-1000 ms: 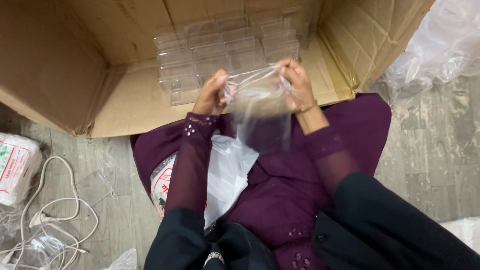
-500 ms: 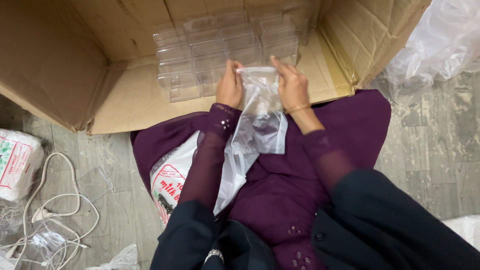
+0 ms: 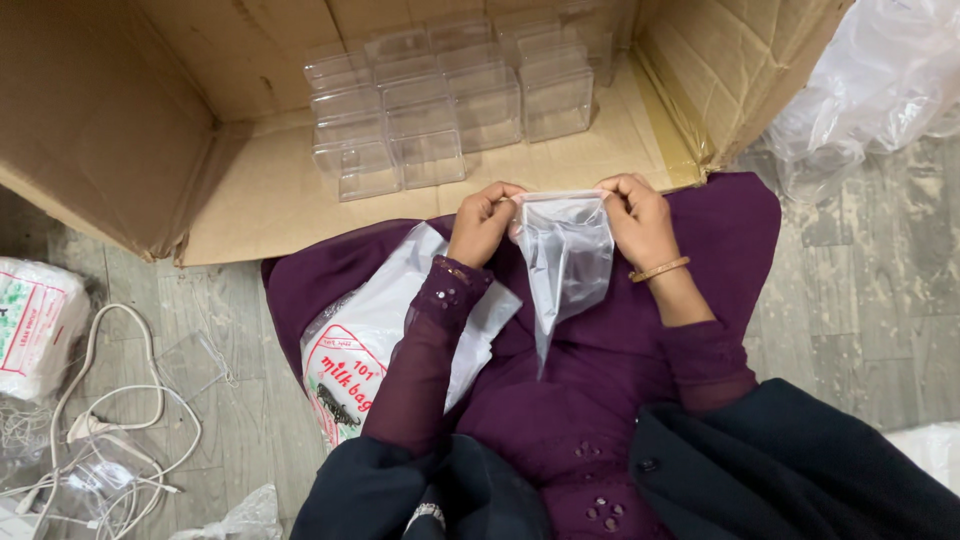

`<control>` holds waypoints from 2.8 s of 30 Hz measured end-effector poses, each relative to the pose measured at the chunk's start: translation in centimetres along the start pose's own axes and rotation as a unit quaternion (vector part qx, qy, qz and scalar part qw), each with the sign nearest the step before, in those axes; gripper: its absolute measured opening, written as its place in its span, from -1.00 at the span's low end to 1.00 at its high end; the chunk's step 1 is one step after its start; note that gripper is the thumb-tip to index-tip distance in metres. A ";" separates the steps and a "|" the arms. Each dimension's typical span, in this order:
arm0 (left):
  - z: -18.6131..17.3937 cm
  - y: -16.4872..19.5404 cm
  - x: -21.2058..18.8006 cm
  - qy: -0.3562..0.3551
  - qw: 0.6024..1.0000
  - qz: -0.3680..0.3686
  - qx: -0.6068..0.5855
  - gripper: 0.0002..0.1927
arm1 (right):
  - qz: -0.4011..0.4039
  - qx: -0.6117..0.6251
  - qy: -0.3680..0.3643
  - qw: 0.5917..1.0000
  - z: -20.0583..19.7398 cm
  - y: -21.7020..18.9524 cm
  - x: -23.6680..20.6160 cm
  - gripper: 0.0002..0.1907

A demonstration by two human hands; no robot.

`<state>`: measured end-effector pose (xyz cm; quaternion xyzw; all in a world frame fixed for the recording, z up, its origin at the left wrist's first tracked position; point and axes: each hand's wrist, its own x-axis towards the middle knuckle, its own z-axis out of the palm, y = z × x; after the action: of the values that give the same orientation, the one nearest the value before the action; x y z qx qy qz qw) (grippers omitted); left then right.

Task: The person sits on the floor and packs clear plastic boxes into small plastic bags one at a time, then places the bagged boxes into a large cardboard box. They take new bags from a printed pack of milk bags and open each bag before inserting a box.

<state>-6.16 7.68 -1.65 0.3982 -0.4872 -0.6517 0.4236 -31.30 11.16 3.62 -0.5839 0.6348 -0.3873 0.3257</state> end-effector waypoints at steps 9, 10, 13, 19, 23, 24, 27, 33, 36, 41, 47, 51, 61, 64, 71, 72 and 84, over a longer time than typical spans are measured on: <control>1.1 -2.5 0.5 0.146 0.907 0.080 0.386 -0.76 | 0.051 0.045 -0.006 0.998 2.5 4.2 0.1 -0.84; 1.4 -1.8 0.8 0.147 0.914 0.083 0.369 -0.75 | 0.095 0.122 -0.007 0.988 2.3 3.5 0.2 -0.81; 2.3 1.3 2.2 0.134 0.936 0.094 0.311 -0.71 | 0.215 0.543 -0.208 0.784 0.9 0.5 -0.3 -0.49; 4.7 4.4 4.8 0.013 0.966 0.096 0.239 -0.79 | 0.158 0.554 -0.240 0.781 2.2 -2.4 -3.2 -0.56; 4.1 2.3 3.1 0.042 0.932 0.149 0.326 -0.84 | 0.107 0.604 0.008 0.789 -5.2 3.0 -2.4 -0.41; 3.9 1.7 2.8 0.055 0.900 0.194 0.385 -0.86 | 0.031 0.586 0.085 0.806 -8.1 5.1 -2.2 -0.36; 3.9 0.0 1.6 0.094 0.884 0.171 0.425 -0.91 | -0.021 0.480 0.329 0.813 -16.9 11.7 -2.5 -0.33; 3.8 0.1 0.9 0.094 0.884 0.167 0.427 -0.91 | 0.244 0.359 0.665 0.608 -18.1 18.6 -1.3 -0.43; 3.4 0.7 0.4 0.086 0.880 0.167 0.435 -0.91 | 0.301 0.403 0.623 0.599 -16.8 18.4 1.9 -0.47; 3.4 0.8 0.0 0.088 0.870 0.134 0.467 -0.89 | 0.308 0.451 0.594 0.590 -15.7 15.9 7.3 -0.55; 3.4 0.6 -0.2 0.097 0.862 0.113 0.484 -0.90 | 0.130 0.633 0.319 0.693 -17.1 14.3 13.1 -0.39; 3.3 0.4 0.0 0.101 0.862 0.098 0.487 -0.91 | 0.217 0.597 0.229 0.737 -19.3 14.8 15.0 -0.29; 2.8 -0.7 1.6 0.094 0.895 0.136 0.413 -0.87 | 0.077 0.494 0.315 0.806 -16.0 12.6 10.6 -0.47; 1.7 0.6 2.7 0.059 0.943 0.094 0.313 -0.70 | -0.104 0.230 0.312 0.916 -9.1 8.0 6.3 -0.59; -7.3 7.8 -0.5 0.195 0.887 0.138 0.394 -0.83 | -0.132 0.124 0.216 0.959 0.8 0.0 0.7 -0.81; -9.0 8.8 -2.0 0.188 0.890 0.102 0.402 -0.77 | -0.039 0.211 0.084 0.973 2.2 -0.3 0.1 -0.81; -18.1 10.3 -20.0 0.052 0.917 -0.046 0.393 -0.58 | 0.032 0.059 -0.354 0.933 12.1 -2.2 -5.9 -0.64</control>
<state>18.87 19.35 6.67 0.5881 -0.6625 -0.4046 0.2272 -19.09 15.68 -0.58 -0.6422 0.4724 -0.1815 0.5757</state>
